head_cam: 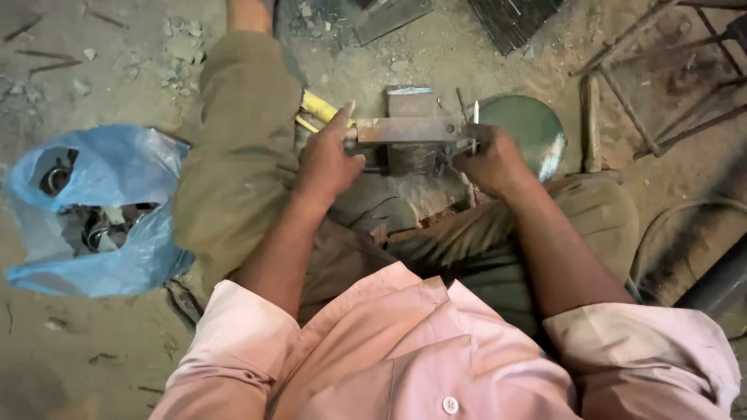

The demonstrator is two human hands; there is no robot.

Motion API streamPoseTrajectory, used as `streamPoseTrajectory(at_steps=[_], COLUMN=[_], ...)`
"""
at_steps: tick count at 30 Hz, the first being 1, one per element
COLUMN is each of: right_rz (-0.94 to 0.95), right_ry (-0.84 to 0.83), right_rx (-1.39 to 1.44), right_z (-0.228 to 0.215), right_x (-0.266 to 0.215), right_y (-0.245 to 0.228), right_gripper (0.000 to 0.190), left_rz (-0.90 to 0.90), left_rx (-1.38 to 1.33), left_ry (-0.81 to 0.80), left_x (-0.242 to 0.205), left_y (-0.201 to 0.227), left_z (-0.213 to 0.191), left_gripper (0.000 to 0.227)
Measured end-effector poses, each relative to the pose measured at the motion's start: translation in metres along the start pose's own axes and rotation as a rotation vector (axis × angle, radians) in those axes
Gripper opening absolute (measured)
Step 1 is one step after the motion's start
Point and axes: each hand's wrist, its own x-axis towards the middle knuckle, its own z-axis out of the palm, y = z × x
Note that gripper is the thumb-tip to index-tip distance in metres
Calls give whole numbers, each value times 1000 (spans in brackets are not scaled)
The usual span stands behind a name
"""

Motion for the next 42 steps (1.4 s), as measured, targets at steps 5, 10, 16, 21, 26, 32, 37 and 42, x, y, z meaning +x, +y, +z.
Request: streamPoseTrajectory(at_steps=[5, 10, 16, 21, 26, 32, 37, 42], right_rz=[25, 0, 47, 23, 77, 64, 65, -64], right_ry=[58, 123, 17, -49, -37, -52, -28, 34], right_rx=[-317, -334, -99, 44, -135, -87, -26, -223], right_z=[-2, 1, -1, -2, -6, -8, -7, -15], right_x=[-2, 11, 15, 11, 5, 3, 2, 3], right_y=[-3, 9, 15, 6, -11, -12, -9, -14], right_gripper=[47, 50, 31, 32, 31, 32, 35, 61], left_rz=[-257, -247, -96, -101, -231, -166, -127, 213], left_rx=[-376, -448, -467, -369, -327, -378, -338, 67], left_ry=[-117, -112, -95, -68, -110, -98, -108, -61], left_x=[-6, -8, -4, -6, -3, -6, -2, 17], left_y=[-7, -9, -18, -14, -7, -14, -15, -14], left_z=[4, 6, 12, 13, 9, 12, 0, -9], left_gripper=[94, 98, 98, 98, 101, 103, 95, 74])
